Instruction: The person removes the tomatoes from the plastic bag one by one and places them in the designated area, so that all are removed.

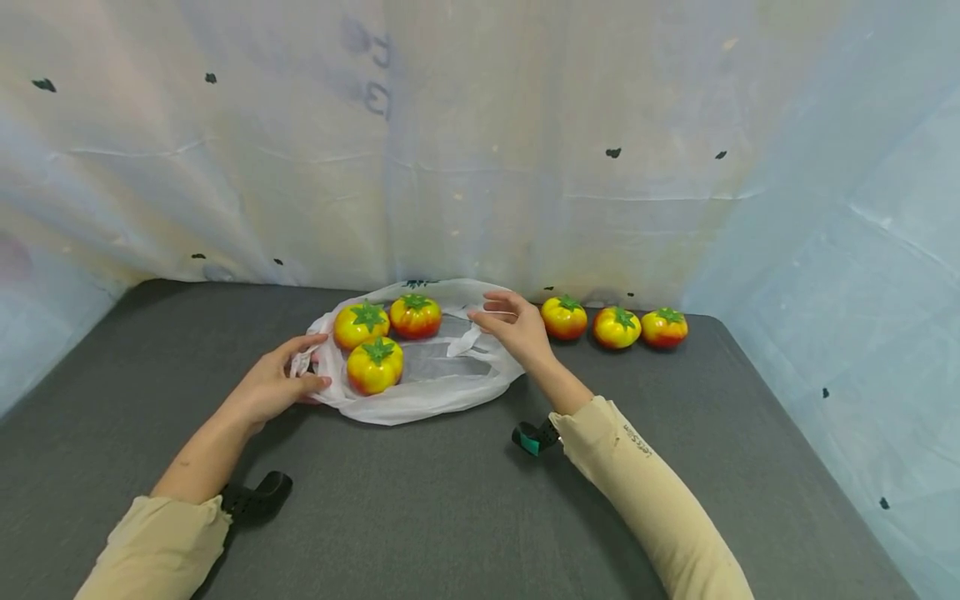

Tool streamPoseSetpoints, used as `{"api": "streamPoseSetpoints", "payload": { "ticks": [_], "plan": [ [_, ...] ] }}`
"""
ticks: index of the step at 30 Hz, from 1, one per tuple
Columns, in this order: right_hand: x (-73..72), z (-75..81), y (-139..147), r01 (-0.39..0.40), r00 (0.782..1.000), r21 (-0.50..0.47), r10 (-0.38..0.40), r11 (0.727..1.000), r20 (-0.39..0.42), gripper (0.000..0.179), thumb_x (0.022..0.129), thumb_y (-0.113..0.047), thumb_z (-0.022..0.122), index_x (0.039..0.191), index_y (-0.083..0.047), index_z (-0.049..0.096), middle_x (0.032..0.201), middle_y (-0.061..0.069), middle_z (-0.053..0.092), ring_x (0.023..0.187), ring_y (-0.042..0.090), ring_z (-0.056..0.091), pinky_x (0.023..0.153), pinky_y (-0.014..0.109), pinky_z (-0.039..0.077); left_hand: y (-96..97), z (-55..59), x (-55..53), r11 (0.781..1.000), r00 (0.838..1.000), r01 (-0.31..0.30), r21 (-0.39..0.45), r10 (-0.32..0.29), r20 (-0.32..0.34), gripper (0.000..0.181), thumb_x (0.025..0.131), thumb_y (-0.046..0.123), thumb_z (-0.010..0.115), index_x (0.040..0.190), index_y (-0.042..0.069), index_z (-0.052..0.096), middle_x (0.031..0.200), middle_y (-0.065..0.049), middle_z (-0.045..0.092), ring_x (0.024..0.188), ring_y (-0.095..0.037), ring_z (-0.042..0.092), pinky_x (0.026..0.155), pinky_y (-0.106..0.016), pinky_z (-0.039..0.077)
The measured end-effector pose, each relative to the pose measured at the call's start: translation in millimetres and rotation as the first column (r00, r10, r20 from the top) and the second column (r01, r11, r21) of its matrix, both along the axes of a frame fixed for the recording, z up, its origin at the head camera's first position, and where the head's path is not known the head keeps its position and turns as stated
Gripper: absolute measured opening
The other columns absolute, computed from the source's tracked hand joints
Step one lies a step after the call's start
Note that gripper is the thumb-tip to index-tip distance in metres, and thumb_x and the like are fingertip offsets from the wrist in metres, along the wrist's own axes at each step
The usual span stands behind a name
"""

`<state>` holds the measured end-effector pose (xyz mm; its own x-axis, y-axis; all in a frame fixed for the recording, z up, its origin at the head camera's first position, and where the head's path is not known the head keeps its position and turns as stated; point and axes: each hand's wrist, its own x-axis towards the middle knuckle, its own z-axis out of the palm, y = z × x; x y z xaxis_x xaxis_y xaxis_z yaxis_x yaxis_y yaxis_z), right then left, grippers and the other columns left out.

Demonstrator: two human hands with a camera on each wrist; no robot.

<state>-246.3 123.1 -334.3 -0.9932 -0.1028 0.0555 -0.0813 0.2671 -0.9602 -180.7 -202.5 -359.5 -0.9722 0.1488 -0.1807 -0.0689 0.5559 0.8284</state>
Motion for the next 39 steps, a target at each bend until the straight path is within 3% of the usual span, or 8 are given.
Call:
{"api": "streamPoseSetpoints", "payload": {
  "ticks": [5,8,27,35,39],
  "plan": [
    [-2.6,-1.1,-8.8,-0.003,1.0,-0.023,0.004,1.0,0.019,0.054,0.085,-0.019,0.073,0.132,-0.001,0.053,0.13,0.021,0.055,0.112,0.031,0.06,0.092,0.044,0.051,0.0,-3.1,1.0,0.999,1.0,-0.007,0.05,0.008,-0.011,0.072,0.09,0.013,0.062,0.151,0.005,0.024,0.147,-0.03,0.023,0.093,-0.025,0.053,0.075,-0.027,0.054],
    [-4.2,-2.1,-14.0,-0.003,0.999,-0.028,0.004,1.0,0.037,0.054,0.085,-0.02,0.073,0.132,-0.002,0.053,0.129,0.02,0.055,0.112,0.031,0.06,0.093,0.043,0.051,1.1,-3.7,1.9,0.998,1.0,-0.005,0.068,0.007,-0.021,0.073,0.09,0.013,0.063,0.151,0.004,0.024,0.144,-0.029,0.026,0.085,-0.018,0.054,0.069,-0.021,0.053],
    [-11.3,-0.8,-47.7,-0.024,0.991,0.088,0.012,0.996,0.132,0.057,0.083,-0.022,0.074,0.135,-0.009,0.053,0.134,0.016,0.054,0.119,0.03,0.056,0.093,0.039,0.051,-0.2,-5.8,0.6,0.998,1.0,-0.007,0.059,0.007,-0.008,0.073,0.089,0.014,0.064,0.151,0.005,0.025,0.143,-0.028,0.026,0.082,-0.018,0.055,0.07,-0.023,0.053],
    [-17.5,-0.9,-54.9,-0.023,0.984,0.068,0.011,0.997,0.179,0.06,0.083,-0.024,0.075,0.136,-0.009,0.052,0.133,0.018,0.053,0.111,0.031,0.061,0.093,0.04,0.051,0.4,-4.0,1.4,0.998,0.999,-0.02,0.062,0.023,-0.034,0.071,0.089,0.012,0.063,0.15,0.005,0.027,0.126,-0.023,0.036,0.078,-0.017,0.052,0.068,-0.022,0.053],
    [-19.8,1.0,-58.9,-0.026,0.977,0.098,0.004,0.995,0.215,0.062,0.083,-0.028,0.074,0.138,-0.011,0.05,0.134,0.017,0.052,0.106,0.031,0.064,0.095,0.04,0.049,1.4,-3.1,0.9,0.998,0.999,-0.02,0.063,0.022,-0.03,0.071,0.089,0.012,0.063,0.15,0.005,0.027,0.127,-0.023,0.034,0.078,-0.017,0.051,0.068,-0.022,0.053]
  ]
}}
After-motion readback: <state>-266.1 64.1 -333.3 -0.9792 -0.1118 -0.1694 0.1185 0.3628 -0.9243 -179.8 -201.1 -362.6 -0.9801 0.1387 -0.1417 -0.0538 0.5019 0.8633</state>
